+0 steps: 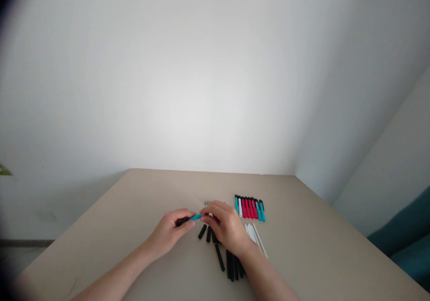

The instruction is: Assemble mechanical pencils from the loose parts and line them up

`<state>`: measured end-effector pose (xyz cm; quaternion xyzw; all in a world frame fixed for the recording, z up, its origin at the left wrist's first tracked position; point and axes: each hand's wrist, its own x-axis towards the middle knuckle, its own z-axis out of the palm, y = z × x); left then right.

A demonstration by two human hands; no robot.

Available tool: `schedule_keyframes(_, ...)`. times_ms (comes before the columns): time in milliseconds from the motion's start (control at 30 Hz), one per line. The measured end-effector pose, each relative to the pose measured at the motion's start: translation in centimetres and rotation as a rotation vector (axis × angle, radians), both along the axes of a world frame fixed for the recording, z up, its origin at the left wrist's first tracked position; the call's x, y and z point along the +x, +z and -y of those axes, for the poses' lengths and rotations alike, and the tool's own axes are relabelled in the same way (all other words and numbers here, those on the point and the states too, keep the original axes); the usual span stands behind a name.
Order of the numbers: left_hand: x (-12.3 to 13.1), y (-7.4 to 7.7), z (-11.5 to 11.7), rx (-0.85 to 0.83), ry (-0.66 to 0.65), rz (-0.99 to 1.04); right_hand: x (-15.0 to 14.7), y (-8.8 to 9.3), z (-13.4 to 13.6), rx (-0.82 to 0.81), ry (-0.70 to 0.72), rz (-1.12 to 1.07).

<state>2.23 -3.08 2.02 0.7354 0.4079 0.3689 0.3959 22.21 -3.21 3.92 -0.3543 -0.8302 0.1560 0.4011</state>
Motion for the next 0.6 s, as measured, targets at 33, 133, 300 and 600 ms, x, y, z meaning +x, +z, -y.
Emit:
schedule_keyframes(33,0.0,0.1,0.0,0.0,-0.002,0.004,0.0,0.0,0.0,0.002,0.002,0.0)
schedule_keyframes(133,0.1,0.1,0.1,-0.009,-0.012,0.019,0.0,-0.1,0.0,0.004,0.007,-0.001)
schedule_keyframes(300,0.1,-0.2,0.0,-0.015,-0.024,0.031,-0.1,0.3,0.1,0.016,-0.006,-0.014)
schedule_keyframes(600,-0.1,-0.3,0.1,-0.083,-0.056,0.053,1.0,0.3,-0.2,-0.007,-0.177,-0.001)
